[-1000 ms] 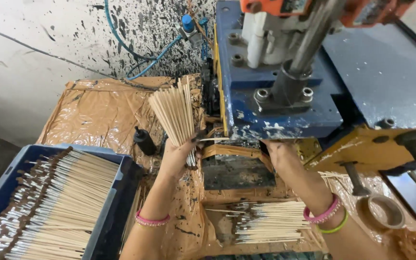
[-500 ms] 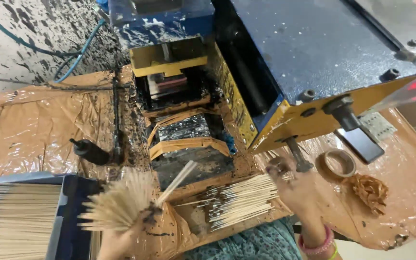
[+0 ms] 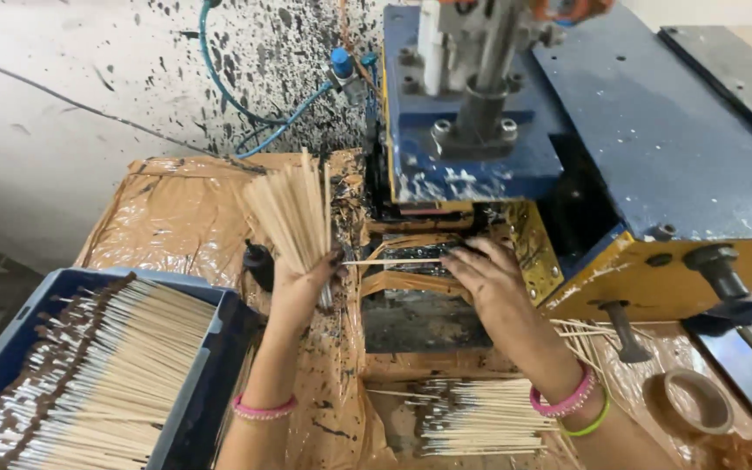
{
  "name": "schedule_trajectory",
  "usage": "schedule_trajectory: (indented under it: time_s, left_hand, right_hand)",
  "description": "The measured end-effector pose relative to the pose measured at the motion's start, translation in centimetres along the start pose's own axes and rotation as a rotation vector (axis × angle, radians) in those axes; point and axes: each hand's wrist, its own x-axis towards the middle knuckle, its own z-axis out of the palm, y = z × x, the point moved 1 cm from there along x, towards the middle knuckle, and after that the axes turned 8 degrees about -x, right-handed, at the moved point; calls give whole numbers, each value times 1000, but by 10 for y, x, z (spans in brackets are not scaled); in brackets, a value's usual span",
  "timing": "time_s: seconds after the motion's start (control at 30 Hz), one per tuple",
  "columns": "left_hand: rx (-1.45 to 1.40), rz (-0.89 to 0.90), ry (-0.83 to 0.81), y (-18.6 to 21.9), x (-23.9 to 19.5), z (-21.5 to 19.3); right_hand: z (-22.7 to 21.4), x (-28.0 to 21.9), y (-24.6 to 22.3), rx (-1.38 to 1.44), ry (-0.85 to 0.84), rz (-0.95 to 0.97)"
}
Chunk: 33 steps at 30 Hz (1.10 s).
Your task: Feeding raw wooden sticks into an industrial machine to coat them with incense paste.
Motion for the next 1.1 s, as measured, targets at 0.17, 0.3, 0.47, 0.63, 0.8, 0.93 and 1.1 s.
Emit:
schedule_trajectory:
  time_s: [0.17,0.3,0.47,0.63,0.8,0.93,1.1]
  left_hand:
    - [-154,-155,-53,-25,12,11]
    - [-179,-209,-53,-18,12,17]
    - [-209,-180,-44,-39,9,3]
    - [-173,-145,43,-13,-33,-3]
    - [211,16,226,-41,-93,-72]
    - [85,-74,98,-57,-127,-106]
    - [360,-208,-299,-36,-134,-34]
  right_hand:
    - [43,-50,28,49,-5,236]
    - [58,-73,34,-34,-388,655]
    - [54,-47,43,197,-97,415]
    - [-5,-44,4,-150,4,256]
    - [-35,-137,11,-22,241,474]
    - [-37,-195,29,-162,181,800]
    - [-3,-161,-11,483,141,839]
